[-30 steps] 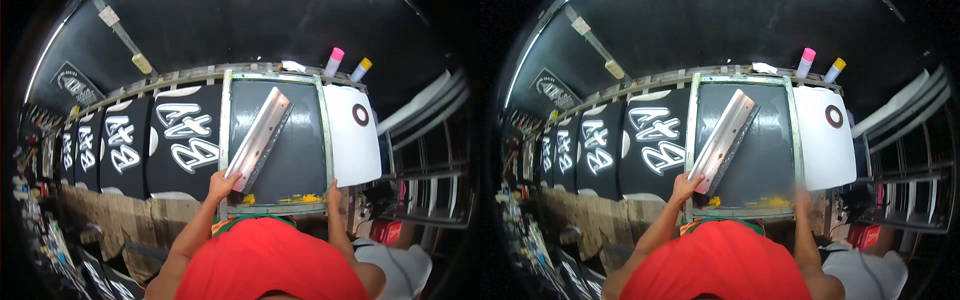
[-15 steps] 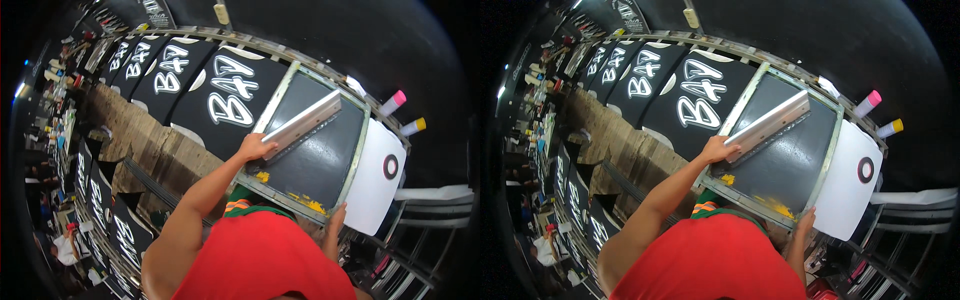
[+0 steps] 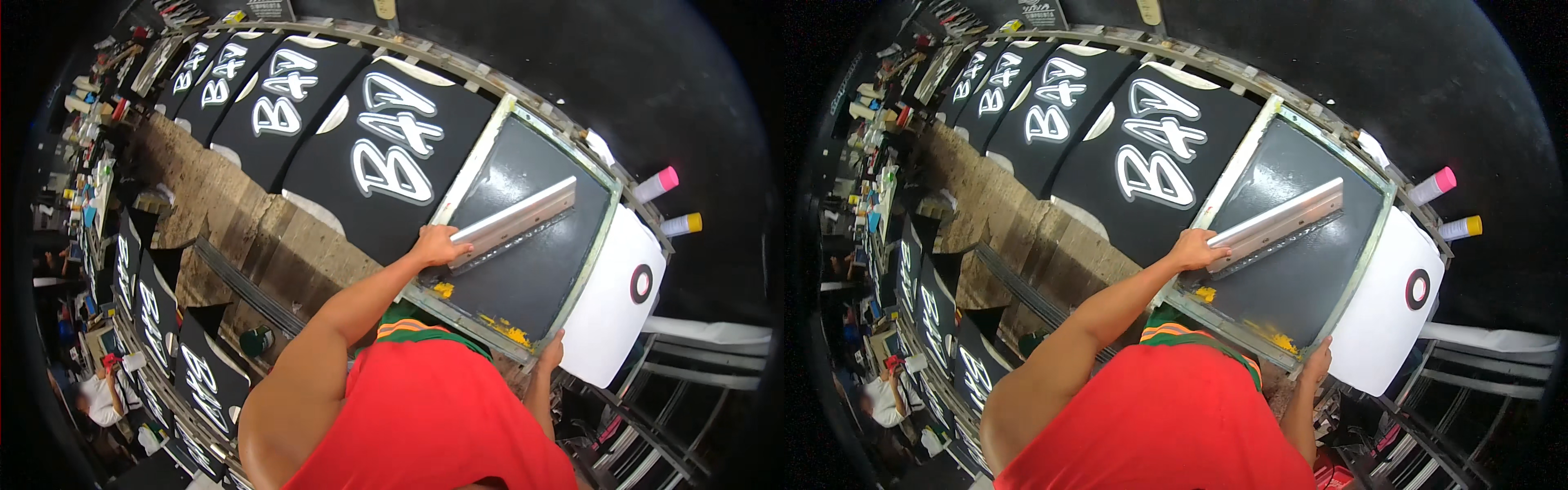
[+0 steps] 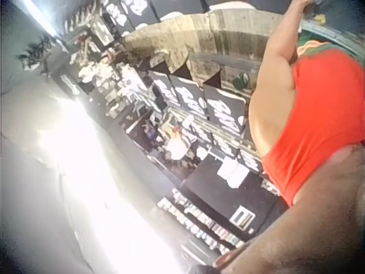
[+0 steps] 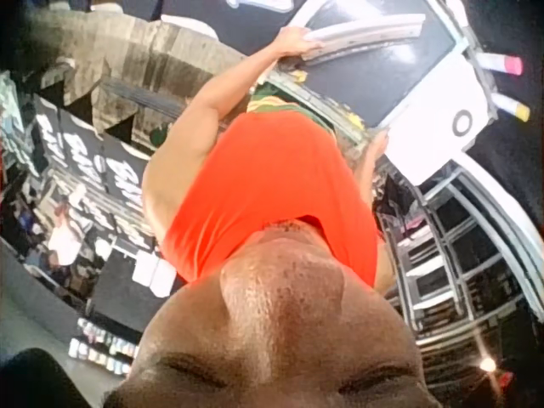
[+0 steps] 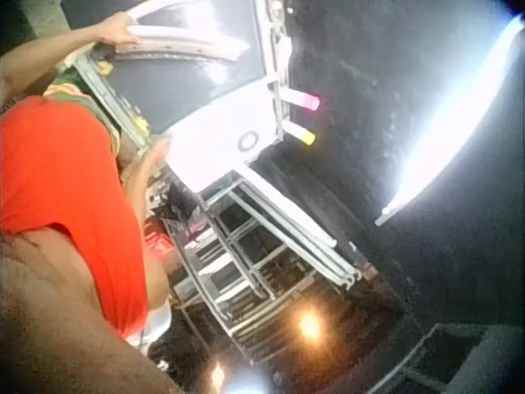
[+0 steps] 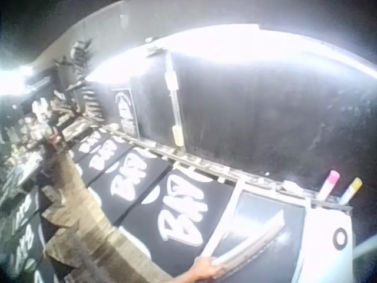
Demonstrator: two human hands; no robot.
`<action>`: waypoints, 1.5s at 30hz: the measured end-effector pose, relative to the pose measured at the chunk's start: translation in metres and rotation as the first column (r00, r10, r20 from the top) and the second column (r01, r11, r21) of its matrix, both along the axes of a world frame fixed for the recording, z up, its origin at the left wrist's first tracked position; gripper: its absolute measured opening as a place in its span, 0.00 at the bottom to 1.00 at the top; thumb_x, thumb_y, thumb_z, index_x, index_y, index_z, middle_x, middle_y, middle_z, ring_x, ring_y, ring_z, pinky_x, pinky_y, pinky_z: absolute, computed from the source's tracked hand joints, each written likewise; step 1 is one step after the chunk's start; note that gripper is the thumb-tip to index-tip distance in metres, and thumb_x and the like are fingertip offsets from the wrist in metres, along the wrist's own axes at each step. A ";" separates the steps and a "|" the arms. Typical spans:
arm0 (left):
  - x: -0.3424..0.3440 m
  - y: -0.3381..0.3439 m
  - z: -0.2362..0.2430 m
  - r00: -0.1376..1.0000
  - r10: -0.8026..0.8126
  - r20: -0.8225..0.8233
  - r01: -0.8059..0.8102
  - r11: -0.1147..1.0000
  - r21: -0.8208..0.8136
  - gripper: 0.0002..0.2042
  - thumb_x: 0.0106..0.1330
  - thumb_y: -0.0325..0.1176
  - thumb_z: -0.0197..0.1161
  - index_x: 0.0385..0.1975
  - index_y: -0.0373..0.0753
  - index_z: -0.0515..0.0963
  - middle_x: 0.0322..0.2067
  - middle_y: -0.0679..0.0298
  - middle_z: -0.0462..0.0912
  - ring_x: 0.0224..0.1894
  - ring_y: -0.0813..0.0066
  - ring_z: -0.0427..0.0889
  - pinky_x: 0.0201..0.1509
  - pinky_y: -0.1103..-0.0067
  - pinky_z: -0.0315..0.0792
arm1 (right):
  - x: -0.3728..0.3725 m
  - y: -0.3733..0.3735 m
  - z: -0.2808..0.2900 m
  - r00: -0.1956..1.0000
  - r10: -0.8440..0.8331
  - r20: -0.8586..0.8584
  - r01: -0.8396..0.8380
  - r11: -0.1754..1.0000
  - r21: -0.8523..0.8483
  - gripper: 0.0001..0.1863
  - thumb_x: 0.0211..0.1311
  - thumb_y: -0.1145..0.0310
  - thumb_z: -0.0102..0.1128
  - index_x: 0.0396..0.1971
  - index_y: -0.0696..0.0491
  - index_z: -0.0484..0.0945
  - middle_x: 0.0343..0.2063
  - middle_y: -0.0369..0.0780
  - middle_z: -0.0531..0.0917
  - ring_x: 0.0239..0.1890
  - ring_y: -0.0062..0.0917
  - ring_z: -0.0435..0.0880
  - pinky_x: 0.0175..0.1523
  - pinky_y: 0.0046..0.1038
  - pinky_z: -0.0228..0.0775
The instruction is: Manually applying white ink to a series of black t-shirts using a screen and a squeegee on a long printing table.
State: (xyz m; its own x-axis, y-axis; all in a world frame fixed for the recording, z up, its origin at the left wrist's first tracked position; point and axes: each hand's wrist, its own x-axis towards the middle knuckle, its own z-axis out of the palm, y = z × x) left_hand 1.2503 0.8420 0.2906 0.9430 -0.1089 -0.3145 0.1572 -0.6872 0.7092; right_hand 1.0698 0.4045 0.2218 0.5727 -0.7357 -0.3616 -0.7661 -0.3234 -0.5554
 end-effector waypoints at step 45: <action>0.231 -0.062 0.047 0.719 -0.619 -0.316 0.648 0.433 0.626 0.19 0.53 0.34 0.64 0.47 0.40 0.82 0.48 0.59 0.86 0.49 0.58 0.87 0.58 0.42 0.65 | 0.330 -0.008 0.101 0.373 0.904 -0.208 -0.902 0.300 -0.312 0.19 0.51 0.73 0.61 0.46 0.53 0.85 0.46 0.47 0.86 0.51 0.45 0.82 0.57 0.43 0.75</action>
